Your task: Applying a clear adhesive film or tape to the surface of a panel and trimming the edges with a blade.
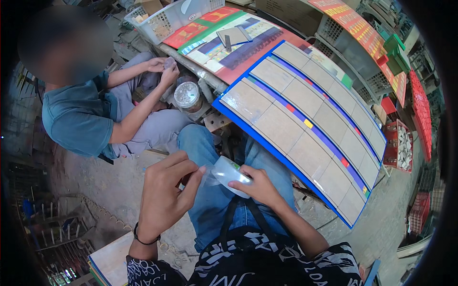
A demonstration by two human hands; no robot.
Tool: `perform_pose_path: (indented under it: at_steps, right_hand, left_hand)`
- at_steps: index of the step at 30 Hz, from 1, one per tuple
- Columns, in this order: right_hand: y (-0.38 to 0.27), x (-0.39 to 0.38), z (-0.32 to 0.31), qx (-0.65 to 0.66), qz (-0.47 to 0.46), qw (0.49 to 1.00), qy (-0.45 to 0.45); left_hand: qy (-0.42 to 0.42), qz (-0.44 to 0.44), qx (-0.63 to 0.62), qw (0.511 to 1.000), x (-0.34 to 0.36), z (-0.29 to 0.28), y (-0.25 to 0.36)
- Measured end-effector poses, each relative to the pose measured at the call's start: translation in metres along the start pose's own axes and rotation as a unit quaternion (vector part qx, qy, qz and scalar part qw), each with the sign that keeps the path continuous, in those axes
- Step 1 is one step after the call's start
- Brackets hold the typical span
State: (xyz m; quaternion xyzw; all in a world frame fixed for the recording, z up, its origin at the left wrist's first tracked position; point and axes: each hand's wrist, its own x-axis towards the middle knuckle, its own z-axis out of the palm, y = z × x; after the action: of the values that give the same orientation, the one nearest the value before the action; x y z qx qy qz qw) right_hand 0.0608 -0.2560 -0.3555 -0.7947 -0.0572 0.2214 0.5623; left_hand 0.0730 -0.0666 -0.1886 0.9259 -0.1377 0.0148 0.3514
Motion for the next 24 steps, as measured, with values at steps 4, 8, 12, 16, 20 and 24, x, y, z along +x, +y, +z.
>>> perform_pose_path:
  at_steps: [4,8,12,16,20,24]
  right_hand:
    - [0.002,0.002,-0.006,0.032,-0.067,0.995,-0.063]
    - [-0.007,-0.011,-0.004,0.145,-0.139,0.978,-0.048]
    - [-0.026,-0.009,-0.009,0.108,-0.09,0.99,-0.017]
    - [-0.039,-0.001,-0.006,0.076,-0.075,0.994,0.019]
    - [-0.025,0.001,-0.005,0.068,-0.085,0.993,0.04]
    - [-0.027,0.005,0.007,0.085,-0.081,0.991,0.07]
  left_hand:
    - [0.035,-0.017,0.001,0.999,0.006,-0.009,-0.01]
    - [0.087,-0.011,0.013,0.996,0.011,-0.025,-0.011]
    - [0.112,0.042,0.016,0.993,0.011,-0.034,0.018]
    - [0.127,0.047,0.029,0.99,0.007,-0.042,0.025]
    - [0.127,0.057,0.042,0.989,0.006,-0.035,0.019]
    - [0.217,0.054,0.045,0.974,-0.001,-0.044,0.02]
